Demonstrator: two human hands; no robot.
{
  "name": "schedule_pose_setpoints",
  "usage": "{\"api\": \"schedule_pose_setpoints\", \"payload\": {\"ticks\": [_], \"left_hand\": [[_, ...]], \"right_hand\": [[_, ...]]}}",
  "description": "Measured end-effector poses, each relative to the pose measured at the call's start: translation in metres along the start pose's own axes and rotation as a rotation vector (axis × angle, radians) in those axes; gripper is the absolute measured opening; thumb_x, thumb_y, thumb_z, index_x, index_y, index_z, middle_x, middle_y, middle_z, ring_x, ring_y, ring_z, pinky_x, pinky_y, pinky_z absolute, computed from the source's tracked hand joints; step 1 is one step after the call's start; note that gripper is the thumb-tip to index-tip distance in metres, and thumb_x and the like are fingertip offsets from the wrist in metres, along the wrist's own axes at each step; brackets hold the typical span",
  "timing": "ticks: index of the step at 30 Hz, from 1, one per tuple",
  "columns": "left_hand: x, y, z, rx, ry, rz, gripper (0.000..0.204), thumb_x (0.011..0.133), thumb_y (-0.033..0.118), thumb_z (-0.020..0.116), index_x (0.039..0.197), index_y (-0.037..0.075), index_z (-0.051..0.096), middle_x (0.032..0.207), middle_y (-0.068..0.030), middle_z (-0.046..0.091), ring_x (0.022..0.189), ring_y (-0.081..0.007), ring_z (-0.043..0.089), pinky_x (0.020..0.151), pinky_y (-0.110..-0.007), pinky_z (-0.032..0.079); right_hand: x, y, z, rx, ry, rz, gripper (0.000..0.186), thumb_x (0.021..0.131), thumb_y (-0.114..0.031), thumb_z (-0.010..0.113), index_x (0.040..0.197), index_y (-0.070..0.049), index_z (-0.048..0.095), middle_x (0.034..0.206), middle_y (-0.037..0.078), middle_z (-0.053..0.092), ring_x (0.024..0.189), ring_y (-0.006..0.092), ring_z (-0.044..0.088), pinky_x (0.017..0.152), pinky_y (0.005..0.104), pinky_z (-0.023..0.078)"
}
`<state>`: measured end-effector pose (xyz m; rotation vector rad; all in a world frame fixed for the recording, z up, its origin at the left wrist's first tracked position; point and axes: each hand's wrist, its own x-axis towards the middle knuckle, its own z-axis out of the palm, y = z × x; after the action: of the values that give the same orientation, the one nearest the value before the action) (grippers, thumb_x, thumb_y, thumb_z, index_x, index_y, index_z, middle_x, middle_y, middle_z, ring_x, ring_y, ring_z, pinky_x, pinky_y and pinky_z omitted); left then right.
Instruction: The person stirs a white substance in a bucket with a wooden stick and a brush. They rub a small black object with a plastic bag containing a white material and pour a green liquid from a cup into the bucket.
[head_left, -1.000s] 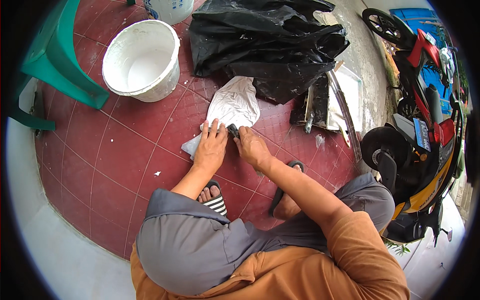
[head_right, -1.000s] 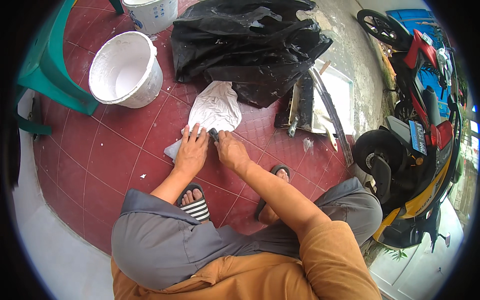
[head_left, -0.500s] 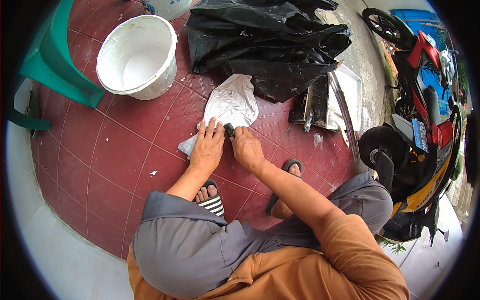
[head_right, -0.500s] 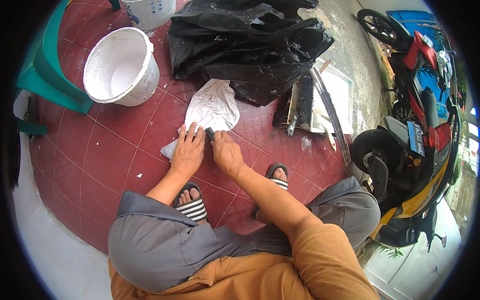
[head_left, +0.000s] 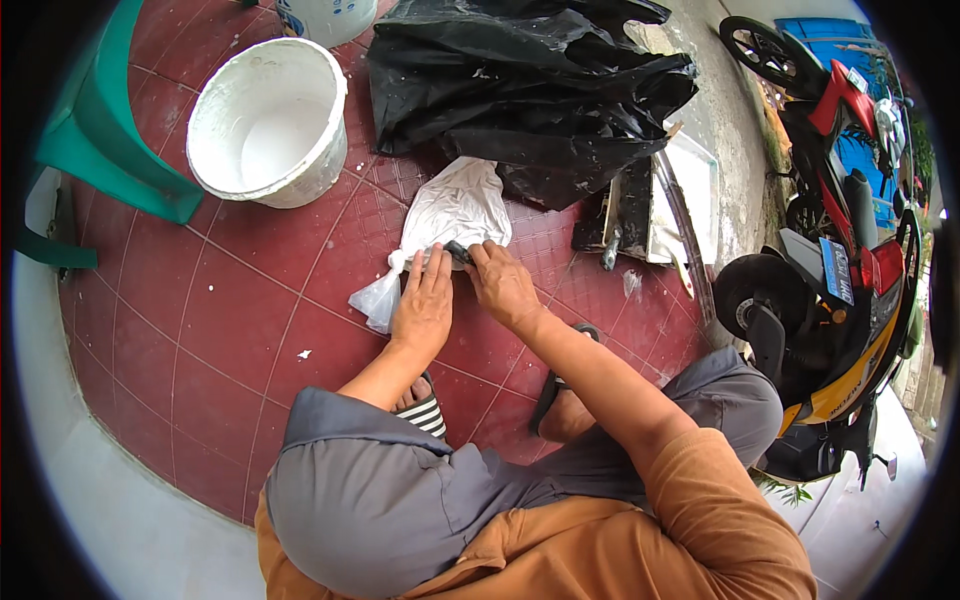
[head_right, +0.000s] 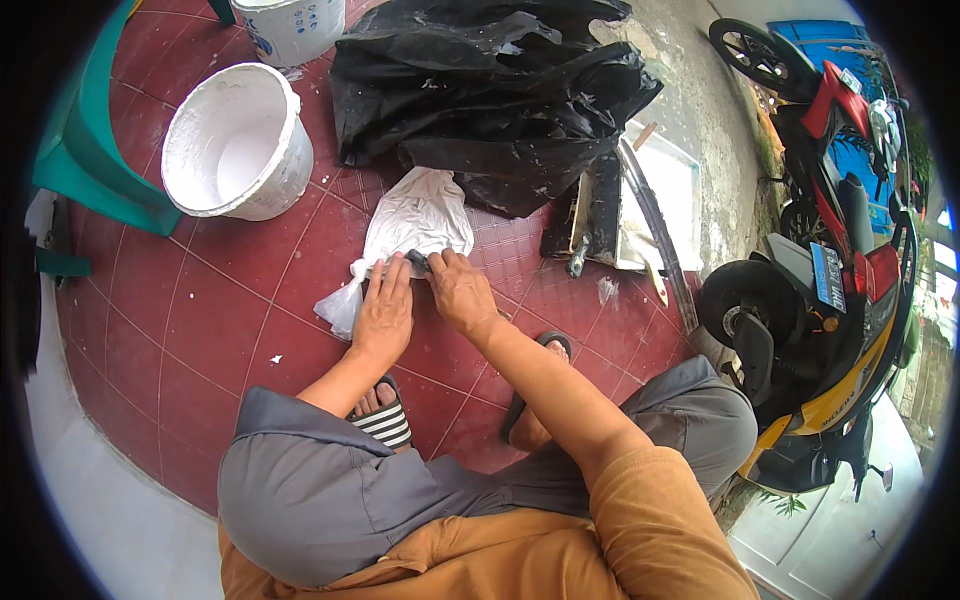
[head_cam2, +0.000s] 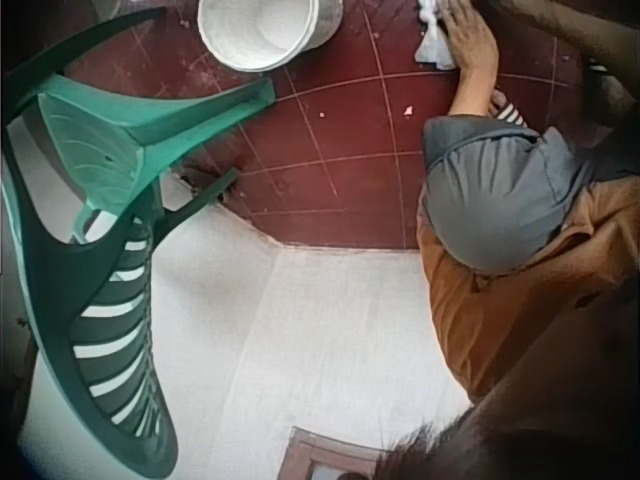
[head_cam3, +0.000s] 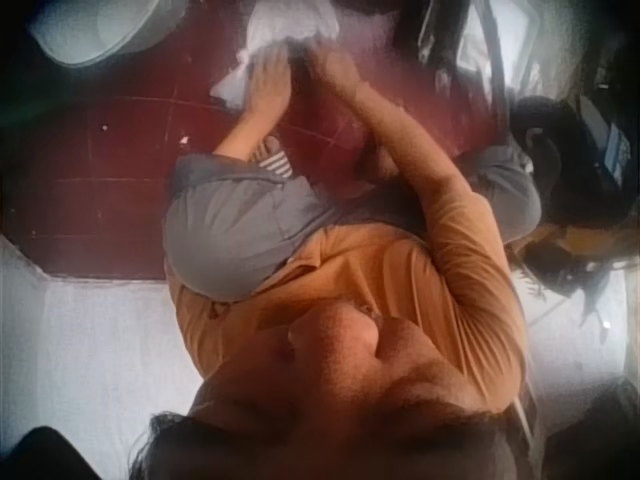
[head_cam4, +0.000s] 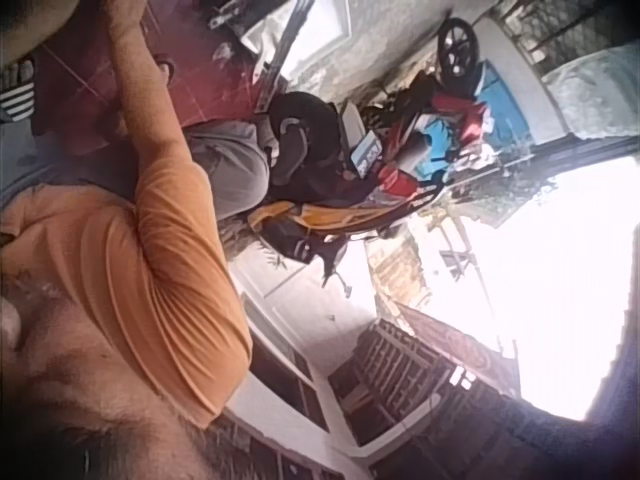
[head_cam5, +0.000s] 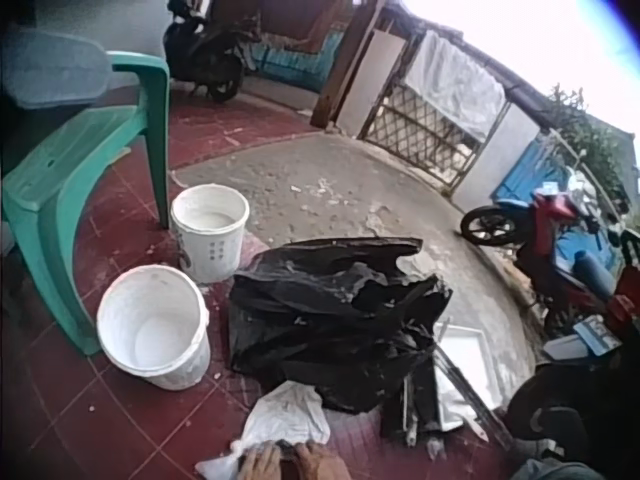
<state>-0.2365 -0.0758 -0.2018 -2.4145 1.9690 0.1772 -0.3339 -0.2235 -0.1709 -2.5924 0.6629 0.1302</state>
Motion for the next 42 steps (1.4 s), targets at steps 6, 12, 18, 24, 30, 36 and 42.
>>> {"api": "schedule_pose_setpoints", "payload": {"ticks": [6,12,18,24,30,36,42], "left_hand": [[-0.001,-0.005,0.005,-0.152,0.030,0.053,0.056,0.096,0.023,0.050,0.147,0.000,0.047,0.146,-0.0158,0.045,0.146,-0.0321,0.031,0.124,-0.052,0.018],[-0.002,-0.005,0.004,-0.167,0.045,0.058,0.058,0.094,0.027,0.053,0.146,0.001,0.049,0.145,-0.0137,0.047,0.145,-0.0313,0.032,0.124,-0.052,0.019],[0.002,-0.003,0.001,-0.175,0.045,0.046,0.058,0.092,0.025,0.055,0.143,0.000,0.052,0.145,-0.0149,0.047,0.144,-0.0323,0.032,0.123,-0.054,0.019],[0.012,-0.002,-0.005,-0.195,-0.006,0.049,0.065,0.085,0.025,0.062,0.141,-0.005,0.050,0.148,-0.0182,0.044,0.148,-0.0345,0.028,0.124,-0.052,0.016],[0.015,-0.008,-0.006,-0.221,0.014,0.118,0.068,0.088,0.030,0.055,0.145,-0.006,0.046,0.156,-0.0159,0.040,0.151,-0.0294,0.024,0.126,-0.046,0.013],[0.013,-0.007,-0.007,-0.261,0.016,0.108,0.067,0.087,0.030,0.057,0.144,-0.005,0.048,0.154,-0.0145,0.041,0.150,-0.0305,0.025,0.126,-0.047,0.014],[0.014,-0.006,-0.007,-0.263,0.035,0.109,0.066,0.087,0.030,0.060,0.143,-0.004,0.049,0.153,-0.0144,0.043,0.149,-0.0312,0.026,0.126,-0.048,0.016]], "right_hand": [[0.018,0.029,-0.013,-0.248,-0.071,-0.139,0.022,0.086,-0.007,0.062,0.107,-0.006,0.058,0.106,0.011,0.062,0.099,0.0330,0.062,0.079,0.0434,0.055],[0.035,0.060,-0.027,-0.287,-0.038,-0.167,0.019,0.092,-0.015,0.062,0.110,-0.009,0.060,0.106,0.008,0.063,0.100,0.0319,0.063,0.079,0.0427,0.057],[0.038,0.059,-0.027,-0.239,0.034,-0.110,0.019,0.093,-0.019,0.064,0.109,-0.010,0.060,0.104,0.009,0.063,0.096,0.0333,0.065,0.078,0.0452,0.057],[0.029,0.058,-0.030,-0.263,-0.065,-0.368,0.019,0.090,-0.019,0.066,0.106,-0.010,0.060,0.102,0.008,0.062,0.100,0.0293,0.063,0.079,0.0436,0.055],[0.039,0.060,-0.023,-0.270,0.018,-0.232,0.019,0.089,-0.018,0.067,0.105,-0.010,0.060,0.103,0.008,0.062,0.098,0.0301,0.062,0.078,0.0418,0.055],[0.046,0.054,-0.025,-0.234,0.050,-0.134,0.020,0.090,-0.019,0.067,0.105,-0.008,0.059,0.098,0.011,0.062,0.094,0.0345,0.062,0.078,0.0428,0.054],[0.053,0.060,-0.024,-0.245,0.100,-0.127,0.022,0.090,-0.018,0.066,0.108,-0.007,0.059,0.101,0.011,0.064,0.096,0.0356,0.063,0.078,0.0454,0.056]]}}
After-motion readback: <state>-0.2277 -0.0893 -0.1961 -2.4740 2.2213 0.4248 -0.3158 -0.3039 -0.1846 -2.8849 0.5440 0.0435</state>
